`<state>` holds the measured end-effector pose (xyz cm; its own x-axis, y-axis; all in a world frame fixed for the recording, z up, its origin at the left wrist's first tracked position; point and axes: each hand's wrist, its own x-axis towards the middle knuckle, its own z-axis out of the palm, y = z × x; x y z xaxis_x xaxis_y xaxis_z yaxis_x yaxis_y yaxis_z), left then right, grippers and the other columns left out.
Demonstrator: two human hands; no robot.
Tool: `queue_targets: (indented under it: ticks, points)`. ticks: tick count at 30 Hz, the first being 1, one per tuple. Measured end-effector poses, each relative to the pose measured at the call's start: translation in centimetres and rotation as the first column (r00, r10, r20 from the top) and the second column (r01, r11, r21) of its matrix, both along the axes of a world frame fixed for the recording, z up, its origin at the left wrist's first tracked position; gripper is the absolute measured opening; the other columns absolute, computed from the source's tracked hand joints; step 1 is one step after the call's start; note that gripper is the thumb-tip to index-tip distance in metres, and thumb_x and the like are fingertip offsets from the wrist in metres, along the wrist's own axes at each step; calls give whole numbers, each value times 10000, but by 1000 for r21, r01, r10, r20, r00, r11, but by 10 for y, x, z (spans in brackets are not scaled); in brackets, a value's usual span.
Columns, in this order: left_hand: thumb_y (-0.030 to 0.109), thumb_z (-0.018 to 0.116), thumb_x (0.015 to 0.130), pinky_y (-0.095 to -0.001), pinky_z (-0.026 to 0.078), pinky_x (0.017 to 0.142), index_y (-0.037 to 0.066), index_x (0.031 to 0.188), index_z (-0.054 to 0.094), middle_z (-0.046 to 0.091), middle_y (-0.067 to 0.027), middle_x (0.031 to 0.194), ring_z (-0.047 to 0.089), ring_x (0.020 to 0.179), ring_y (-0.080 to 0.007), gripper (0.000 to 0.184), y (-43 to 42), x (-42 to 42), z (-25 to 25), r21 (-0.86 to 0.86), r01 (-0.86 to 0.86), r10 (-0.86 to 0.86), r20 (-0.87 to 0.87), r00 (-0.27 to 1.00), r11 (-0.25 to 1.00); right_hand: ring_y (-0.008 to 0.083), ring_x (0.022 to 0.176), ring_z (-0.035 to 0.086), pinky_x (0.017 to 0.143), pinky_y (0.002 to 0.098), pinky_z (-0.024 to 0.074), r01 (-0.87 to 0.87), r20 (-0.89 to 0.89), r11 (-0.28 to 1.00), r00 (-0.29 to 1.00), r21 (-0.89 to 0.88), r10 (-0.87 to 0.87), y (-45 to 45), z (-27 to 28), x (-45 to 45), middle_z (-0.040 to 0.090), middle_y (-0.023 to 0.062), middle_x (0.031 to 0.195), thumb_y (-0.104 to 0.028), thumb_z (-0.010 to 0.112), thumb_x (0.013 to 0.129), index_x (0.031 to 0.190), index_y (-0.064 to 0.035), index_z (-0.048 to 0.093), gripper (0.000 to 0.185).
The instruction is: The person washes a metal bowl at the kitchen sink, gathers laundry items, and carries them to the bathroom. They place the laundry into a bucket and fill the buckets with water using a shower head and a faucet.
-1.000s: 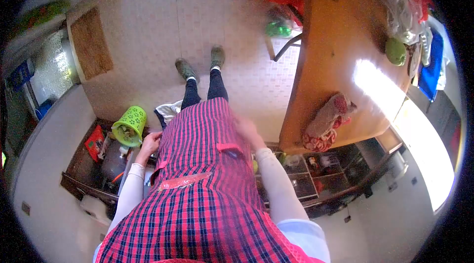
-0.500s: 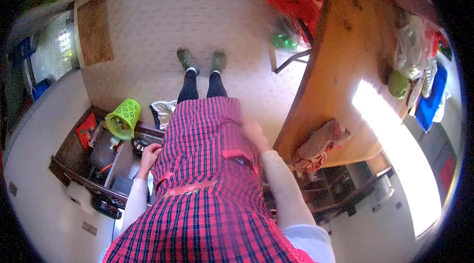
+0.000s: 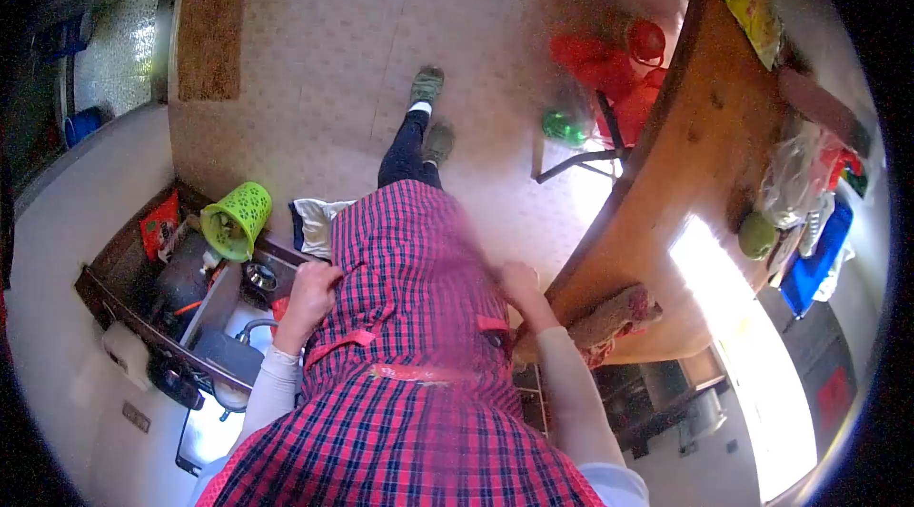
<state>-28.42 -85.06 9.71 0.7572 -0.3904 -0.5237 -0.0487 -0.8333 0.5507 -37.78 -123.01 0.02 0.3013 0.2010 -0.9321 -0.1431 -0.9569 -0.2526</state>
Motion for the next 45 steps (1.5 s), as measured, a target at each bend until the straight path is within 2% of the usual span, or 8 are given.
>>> queue_targets:
  ticks: [12, 19, 25, 28, 34, 37, 38, 45]
  points:
    - [44, 502, 659, -404, 418, 689, 60, 808, 629, 566, -132, 755, 530, 753, -320, 196, 2, 35, -9, -80, 34, -44, -130, 991, 996, 292, 808, 536, 711, 410, 433, 85, 494, 996, 865, 39, -93, 11, 73, 65, 560, 100, 846, -129, 568, 783, 1051, -81, 577, 273]
    - [78, 501, 736, -426, 454, 712, 19, 853, 619, 617, -183, 848, 578, 807, -360, 177, 44, 22, 1, 18, -138, 132, -427, 895, 990, 303, 843, 543, 735, 399, 443, 163, 341, 984, 923, 65, -175, 24, 47, 42, 568, 115, 862, -160, 552, 807, 1022, -86, 591, 230]
    - [87, 544, 801, -300, 462, 747, 21, 947, 617, 642, -143, 855, 623, 830, -220, 176, 112, -17, -6, 155, -318, 337, -663, 669, 935, 340, 994, 536, 845, 410, 435, 570, 156, 789, 779, 229, -608, 72, -20, 21, 569, 163, 1053, -332, 509, 856, 1104, -154, 583, 314]
    - [97, 544, 821, -292, 455, 736, 7, 951, 607, 639, -104, 840, 596, 786, -167, 171, 142, -13, -4, 212, -296, 355, -714, 603, 931, 347, 1075, 501, 912, 397, 408, 605, 79, 754, 764, 257, -640, 105, -25, 42, 487, 178, 1214, -398, 505, 853, 1159, -174, 554, 383]
    - [107, 561, 836, -256, 438, 709, 4, 948, 610, 617, -8, 805, 545, 765, -97, 160, 209, -8, -8, 280, -357, 416, -818, 397, 891, 388, 1144, 433, 969, 407, 365, 539, 36, 803, 825, 254, -564, 177, -87, 29, 357, 207, 1335, -435, 507, 836, 1224, -189, 506, 460]
    - [101, 564, 835, -217, 409, 683, 17, 929, 610, 576, 44, 784, 492, 731, -53, 133, 253, -1, -9, 345, -443, 488, -833, 262, 828, 430, 1168, 385, 979, 448, 346, 265, 142, 932, 942, 249, -306, 233, -94, 37, 317, 231, 1354, -458, 525, 811, 1238, -200, 497, 499]
    - [100, 562, 837, -211, 403, 676, 20, 919, 608, 572, 49, 781, 485, 723, -47, 123, 263, 2, -8, 355, -449, 495, -834, 244, 820, 467, 1170, 357, 973, 481, 341, 364, 32, 903, 924, 227, -380, 249, -90, 47, 296, 245, 1361, -446, 538, 795, 1219, -213, 513, 484]
    - [83, 547, 844, -209, 396, 662, 20, 907, 602, 569, 51, 776, 475, 707, -45, 104, 304, 25, -12, 403, -355, 505, -821, 267, 843, 448, 1079, 458, 933, 481, 378, 107, 95, 990, 989, 90, -115, 308, -83, 57, 406, 211, 1297, -364, 549, 780, 1137, -198, 556, 394]
